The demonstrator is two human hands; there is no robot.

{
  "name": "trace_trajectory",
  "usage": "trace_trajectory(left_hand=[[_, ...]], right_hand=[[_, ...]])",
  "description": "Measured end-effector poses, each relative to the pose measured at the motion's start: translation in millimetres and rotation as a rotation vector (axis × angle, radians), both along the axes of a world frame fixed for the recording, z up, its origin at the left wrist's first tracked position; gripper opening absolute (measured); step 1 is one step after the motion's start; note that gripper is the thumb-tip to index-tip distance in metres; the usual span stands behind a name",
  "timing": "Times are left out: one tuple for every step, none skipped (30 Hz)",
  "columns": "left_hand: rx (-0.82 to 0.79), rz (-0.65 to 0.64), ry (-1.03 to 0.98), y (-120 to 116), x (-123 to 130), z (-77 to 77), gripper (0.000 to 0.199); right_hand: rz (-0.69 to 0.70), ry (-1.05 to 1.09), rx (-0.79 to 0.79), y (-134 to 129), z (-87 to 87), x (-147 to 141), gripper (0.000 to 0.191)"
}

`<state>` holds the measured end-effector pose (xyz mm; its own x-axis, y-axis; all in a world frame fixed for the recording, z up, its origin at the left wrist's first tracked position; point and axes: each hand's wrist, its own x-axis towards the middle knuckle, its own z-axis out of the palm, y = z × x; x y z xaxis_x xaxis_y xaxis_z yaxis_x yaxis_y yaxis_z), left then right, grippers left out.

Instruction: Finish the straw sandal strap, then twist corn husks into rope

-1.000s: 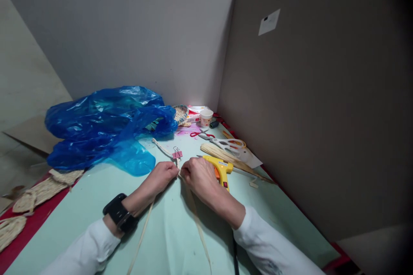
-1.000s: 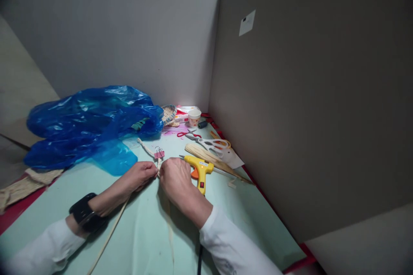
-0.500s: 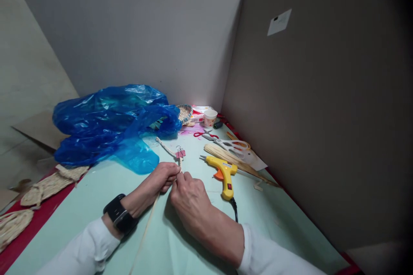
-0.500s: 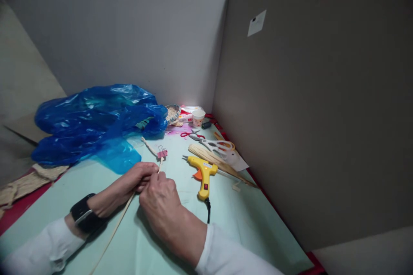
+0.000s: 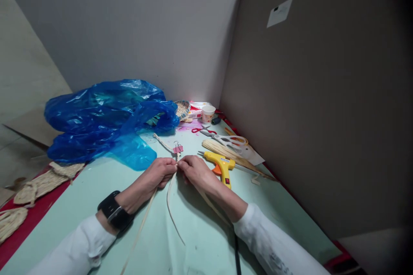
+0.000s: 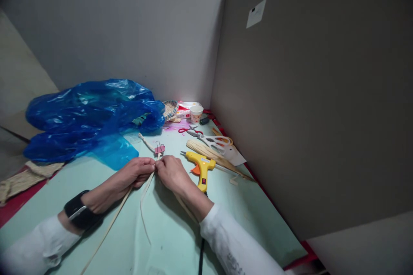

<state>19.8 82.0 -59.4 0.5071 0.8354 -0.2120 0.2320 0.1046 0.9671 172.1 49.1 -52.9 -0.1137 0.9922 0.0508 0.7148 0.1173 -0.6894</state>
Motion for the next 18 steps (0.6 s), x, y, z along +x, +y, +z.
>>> trace_trajectory(left_hand=[[0.02,0.004,0.02,-0.8,0.6,0.4,0.024],[0.043,0.009,0.044,-1.3,1.4,0.6,0.024],[0.068,0.016,0.072,-1.6,2.2,0.7,0.023],[0.099,0.023,0.104,-1.6,3.0,0.7,0.022],[0.137,0.032,0.137,-1.4,3.8,0.6,0.022],[0.183,0.042,0.171,-1.1,4.5,0.4,0.022],[0.234,0.053,0.205,-0.9,5.2,0.1,0.022],[0.286,0.064,0.238,-1.0,5.9,-0.1,0.021],[0.336,0.074,0.271,-1.3,6.4,-0.3,0.02],[0.379,0.082,0.304,-1.9,6.8,-0.3,0.019],[0.415,0.089,0.335,-2.8,7.1,-0.1,0.018],[0.444,0.093,0.365,-3.8,7.1,0.5,0.018],[0.466,0.091,0.394,-4.8,6.7,1.6,0.019],[0.483,0.083,0.421,-5.4,6.0,3.2,0.02],[0.494,0.068,0.447,-5.7,4.7,5.4,0.022],[0.502,0.049,0.475,-5.7,3.2,8.2,0.024],[0.507,0.029,0.503,-5.4,1.5,11.4,0.026],[0.513,0.013,0.533,-5.1,-0.2,14.8,0.027]], right_hand=[[-0.02,0.014,-0.001,1.4,-3.8,-1.6,0.03],[-0.039,0.025,0.001,2.6,-6.5,-2.6,0.027],[-0.054,0.033,0.005,3.5,-8.2,-2.9,0.025],[-0.063,0.041,0.012,4.1,-9.0,-2.7,0.024],[-0.071,0.049,0.022,4.3,-9.3,-2.2,0.023],[-0.077,0.057,0.033,4.3,-9.3,-1.7,0.023],[-0.084,0.065,0.047,4.0,-9.4,-1.5,0.023],[-0.092,0.076,0.059,3.5,-9.6,-1.5,0.023],[-0.099,0.088,0.07,3.0,-10.1,-1.8,0.023],[-0.104,0.102,0.077,2.4,-10.7,-2.3,0.024],[-0.108,0.118,0.08,1.9,-11.4,-2.9,0.024],[-0.112,0.135,0.079,1.5,-12.2,-3.4,0.025],[-0.117,0.152,0.075,1.3,-12.8,-3.8,0.025],[-0.123,0.17,0.07,1.0,-13.1,-3.9,0.025],[-0.129,0.186,0.063,0.8,-13.3,-3.9,0.024],[-0.136,0.202,0.056,0.6,-13.1,-3.7,0.024],[-0.143,0.219,0.05,0.4,-12.8,-3.4,0.024],[-0.15,0.236,0.044,0.2,-12.4,-3.1,0.024]])
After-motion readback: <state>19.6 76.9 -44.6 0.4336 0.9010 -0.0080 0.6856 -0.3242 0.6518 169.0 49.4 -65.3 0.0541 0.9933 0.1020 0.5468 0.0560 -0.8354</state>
